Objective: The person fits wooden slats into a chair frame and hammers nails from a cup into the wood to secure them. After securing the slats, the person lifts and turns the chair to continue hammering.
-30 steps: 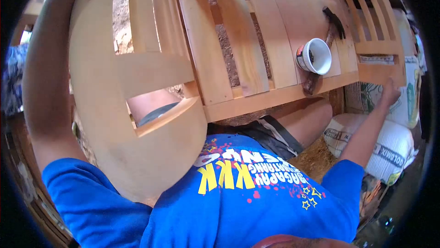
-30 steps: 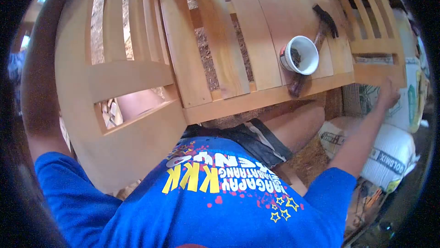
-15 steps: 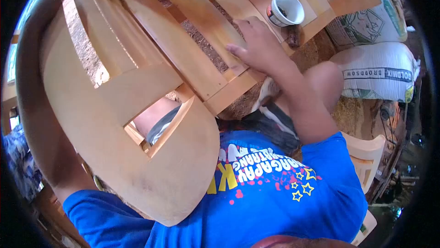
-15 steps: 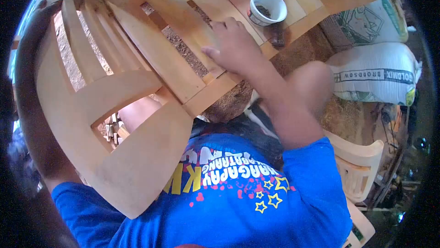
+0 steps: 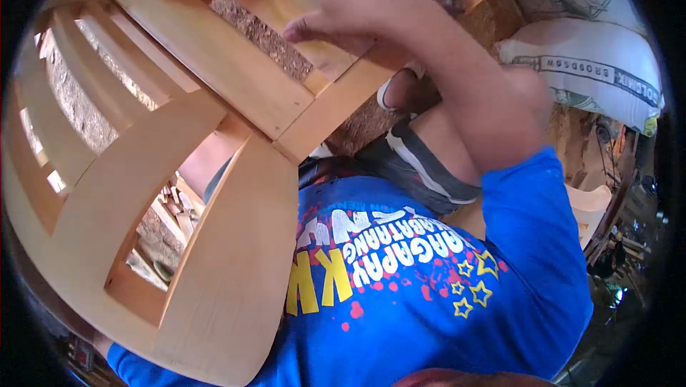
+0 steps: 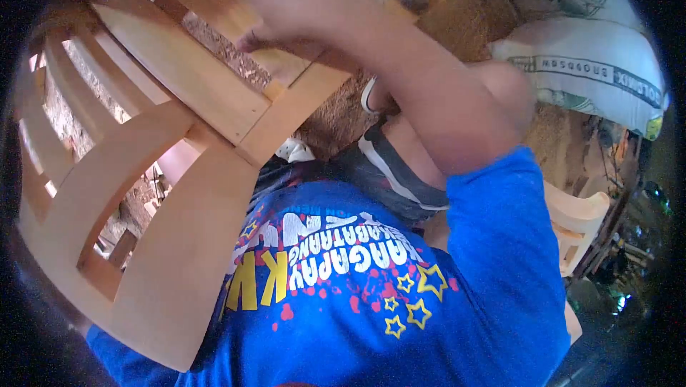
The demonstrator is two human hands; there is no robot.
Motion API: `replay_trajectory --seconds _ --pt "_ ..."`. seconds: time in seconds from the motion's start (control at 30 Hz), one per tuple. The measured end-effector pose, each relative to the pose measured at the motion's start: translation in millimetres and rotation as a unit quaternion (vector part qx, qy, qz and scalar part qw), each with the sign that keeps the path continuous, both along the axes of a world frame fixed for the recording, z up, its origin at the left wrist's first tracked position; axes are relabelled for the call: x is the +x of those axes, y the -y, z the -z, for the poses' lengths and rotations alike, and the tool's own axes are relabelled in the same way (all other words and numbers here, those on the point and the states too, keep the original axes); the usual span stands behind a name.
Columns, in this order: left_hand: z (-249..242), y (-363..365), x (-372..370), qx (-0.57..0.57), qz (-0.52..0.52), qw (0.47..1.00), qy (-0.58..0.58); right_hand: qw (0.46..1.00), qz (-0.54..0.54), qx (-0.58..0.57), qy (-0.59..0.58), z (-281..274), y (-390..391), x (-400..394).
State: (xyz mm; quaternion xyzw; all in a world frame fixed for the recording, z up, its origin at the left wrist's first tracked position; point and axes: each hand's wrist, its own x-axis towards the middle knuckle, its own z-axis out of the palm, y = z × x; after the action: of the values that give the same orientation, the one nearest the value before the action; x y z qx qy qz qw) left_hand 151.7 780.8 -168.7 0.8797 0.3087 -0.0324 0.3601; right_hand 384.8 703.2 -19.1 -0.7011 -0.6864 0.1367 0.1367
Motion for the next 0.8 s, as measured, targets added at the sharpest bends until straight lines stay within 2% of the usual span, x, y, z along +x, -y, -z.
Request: replay_trajectory --seconds 0.03,0.1,0.2,0.33,0.6,0.8 --pt "39 19 9 -0.037 0.005 0.998 -0.056 0.999 -0.006 0.041 -0.017 8 1 0" --pt "93 42 14 -0.074 0.004 0.988 -0.133 0.999 0.032 -0.01 -0.015 5 16 -7" --pt "126 57 8 -0.091 -0.01 0.979 -0.183 0.997 0.059 -0.04 -0.026 -34 43 -16" --pt "134 58 1 -0.089 -0.022 0.978 -0.189 0.991 0.077 -0.11 0.013 -25 42 -21" --pt "132 53 9 -0.091 -0.034 0.981 -0.17 0.996 0.078 -0.017 -0.038 -32 42 -22" --pt "121 47 10 -0.106 -0.055 0.982 -0.15 0.981 0.137 -0.135 0.001 -32 21 -26"
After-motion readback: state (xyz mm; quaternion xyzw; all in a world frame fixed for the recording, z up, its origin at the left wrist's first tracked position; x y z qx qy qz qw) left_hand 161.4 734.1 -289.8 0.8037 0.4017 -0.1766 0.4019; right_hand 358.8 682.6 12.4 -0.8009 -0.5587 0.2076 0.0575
